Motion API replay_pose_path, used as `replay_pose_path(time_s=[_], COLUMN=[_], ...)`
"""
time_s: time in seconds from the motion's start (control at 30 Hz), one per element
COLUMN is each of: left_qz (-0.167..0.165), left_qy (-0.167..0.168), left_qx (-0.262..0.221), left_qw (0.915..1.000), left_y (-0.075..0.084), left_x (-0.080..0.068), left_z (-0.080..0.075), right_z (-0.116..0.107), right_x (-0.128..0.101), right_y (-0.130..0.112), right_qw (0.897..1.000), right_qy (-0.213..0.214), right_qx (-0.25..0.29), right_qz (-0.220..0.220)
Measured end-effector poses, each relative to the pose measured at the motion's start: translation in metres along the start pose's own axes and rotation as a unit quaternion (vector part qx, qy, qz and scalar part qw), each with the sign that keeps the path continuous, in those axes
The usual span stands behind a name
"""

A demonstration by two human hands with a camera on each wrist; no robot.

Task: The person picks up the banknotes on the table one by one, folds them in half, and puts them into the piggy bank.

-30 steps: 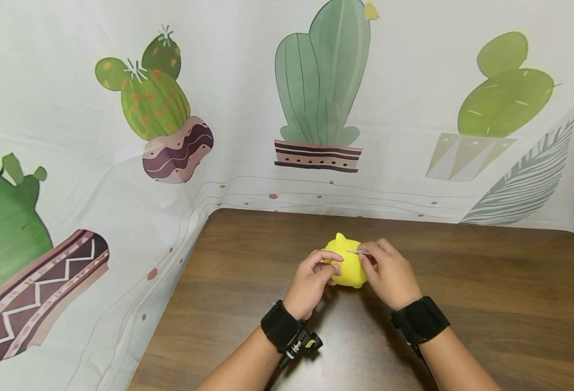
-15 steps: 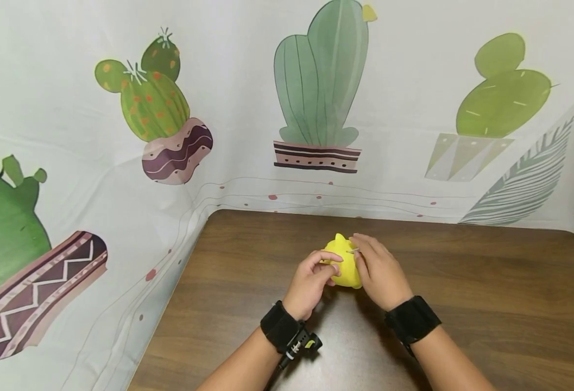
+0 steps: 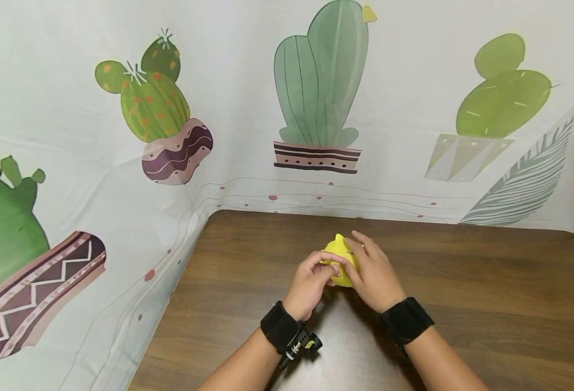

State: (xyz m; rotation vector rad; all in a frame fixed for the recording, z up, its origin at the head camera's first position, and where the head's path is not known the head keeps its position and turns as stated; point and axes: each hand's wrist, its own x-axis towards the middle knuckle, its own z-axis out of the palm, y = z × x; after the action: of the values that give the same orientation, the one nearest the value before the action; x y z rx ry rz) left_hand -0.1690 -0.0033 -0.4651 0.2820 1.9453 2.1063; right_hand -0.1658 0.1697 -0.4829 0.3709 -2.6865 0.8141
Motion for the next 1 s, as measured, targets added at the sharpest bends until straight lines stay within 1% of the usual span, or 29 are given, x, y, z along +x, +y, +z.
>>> replay_pose_path(time_s=[0.17, 0.43, 0.63, 0.77, 1.0], left_qz=[0.0, -0.002, 0.0, -0.002, -0.004], left_qy=[-0.001, 0.0, -0.001, 0.0, 0.002], left_qx=[0.003, 0.007, 0.003, 0.002, 0.002], left_qw=[1.0, 1.0, 1.0, 1.0, 1.0], left_y=[0.0015, 0.0023, 0.0008, 0.0006, 0.0001], left_x=[-0.001, -0.0018, -0.001, -0.0013, -0.0013], left_z=[0.0002, 0.0004, 0.0, -0.0003, -0.0006], right_z=[0.0012, 0.0028, 0.0025, 0.002, -0.0027], right_x=[-0.0006, -0.0012, -0.0018, -0.0024, -0.009], right_y=[0.0002, -0.0005, -0.0011, -0.0016, -0.0037], right_qw=[1.0, 1.0, 0.999, 0.999, 1.0], right_qy=[-0.001, -0.007, -0.019, -0.024, -0.011], right_qx=[0.0, -0.011, -0.016, -0.01, -0.005], right_qz=[-0.005, -0.024, -0.032, -0.025, -0.012])
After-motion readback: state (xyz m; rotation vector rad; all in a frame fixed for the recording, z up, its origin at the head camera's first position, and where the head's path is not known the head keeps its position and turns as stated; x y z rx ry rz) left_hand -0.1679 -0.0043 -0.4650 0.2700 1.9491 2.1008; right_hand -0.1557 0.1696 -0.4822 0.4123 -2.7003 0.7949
